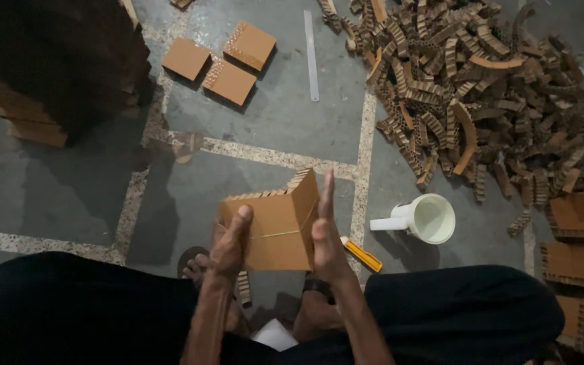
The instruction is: The person assembles small cardboard boxes by applying glue to the edges of flat cardboard pieces, folding them into shape, and securing them with rubber bands. The person repeats this process for multiple boxes, stacking completed units nearby.
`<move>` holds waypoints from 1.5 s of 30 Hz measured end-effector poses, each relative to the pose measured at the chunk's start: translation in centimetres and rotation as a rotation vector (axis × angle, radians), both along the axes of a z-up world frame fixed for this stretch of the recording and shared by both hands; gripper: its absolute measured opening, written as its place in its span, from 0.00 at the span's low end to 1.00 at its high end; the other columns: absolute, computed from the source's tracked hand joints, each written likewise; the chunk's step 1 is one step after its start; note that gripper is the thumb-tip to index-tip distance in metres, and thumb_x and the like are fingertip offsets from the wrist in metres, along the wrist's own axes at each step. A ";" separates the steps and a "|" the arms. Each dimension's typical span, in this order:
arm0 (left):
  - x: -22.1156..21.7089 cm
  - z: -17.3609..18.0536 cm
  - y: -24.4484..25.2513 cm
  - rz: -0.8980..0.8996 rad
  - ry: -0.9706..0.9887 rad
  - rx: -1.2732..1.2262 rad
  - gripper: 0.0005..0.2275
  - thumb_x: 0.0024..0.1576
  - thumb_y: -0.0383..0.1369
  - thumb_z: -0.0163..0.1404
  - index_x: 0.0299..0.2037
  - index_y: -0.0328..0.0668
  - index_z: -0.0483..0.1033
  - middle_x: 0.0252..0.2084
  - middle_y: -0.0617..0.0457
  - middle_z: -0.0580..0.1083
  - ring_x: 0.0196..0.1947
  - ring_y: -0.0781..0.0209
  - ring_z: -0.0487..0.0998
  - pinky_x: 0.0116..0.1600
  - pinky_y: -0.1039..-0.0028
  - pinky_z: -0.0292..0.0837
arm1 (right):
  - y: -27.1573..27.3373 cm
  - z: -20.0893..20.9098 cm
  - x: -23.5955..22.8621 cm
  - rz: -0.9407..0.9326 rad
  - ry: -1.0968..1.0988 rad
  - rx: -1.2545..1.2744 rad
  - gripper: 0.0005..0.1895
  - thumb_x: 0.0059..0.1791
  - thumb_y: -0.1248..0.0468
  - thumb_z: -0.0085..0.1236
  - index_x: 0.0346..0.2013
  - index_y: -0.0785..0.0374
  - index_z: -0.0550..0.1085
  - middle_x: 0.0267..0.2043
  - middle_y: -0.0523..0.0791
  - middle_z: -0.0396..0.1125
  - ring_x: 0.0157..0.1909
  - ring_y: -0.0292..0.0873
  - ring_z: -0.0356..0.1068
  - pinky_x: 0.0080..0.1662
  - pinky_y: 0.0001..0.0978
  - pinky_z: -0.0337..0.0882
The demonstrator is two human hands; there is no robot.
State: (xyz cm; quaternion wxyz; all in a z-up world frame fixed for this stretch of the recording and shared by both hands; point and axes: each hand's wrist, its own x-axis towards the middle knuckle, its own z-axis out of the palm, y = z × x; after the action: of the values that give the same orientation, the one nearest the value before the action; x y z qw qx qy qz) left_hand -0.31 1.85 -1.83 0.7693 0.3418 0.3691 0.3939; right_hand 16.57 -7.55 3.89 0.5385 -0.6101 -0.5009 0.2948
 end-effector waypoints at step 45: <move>-0.6 -0.7 1.0 -0.066 0.355 -0.115 0.14 0.61 0.41 0.50 0.35 0.37 0.81 0.33 0.52 0.83 0.33 0.64 0.85 0.53 0.71 0.76 | -0.9 -10.3 0.4 -0.446 0.019 -0.710 0.24 0.54 0.48 0.43 0.49 0.65 0.72 0.29 0.53 0.76 0.22 0.44 0.74 0.23 0.32 0.72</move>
State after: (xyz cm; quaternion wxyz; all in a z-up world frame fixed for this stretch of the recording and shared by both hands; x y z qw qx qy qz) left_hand -0.90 2.84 -2.55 0.7227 0.3733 0.5097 0.2803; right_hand 17.00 -8.43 -6.38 0.3502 -0.8485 -0.2187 0.3310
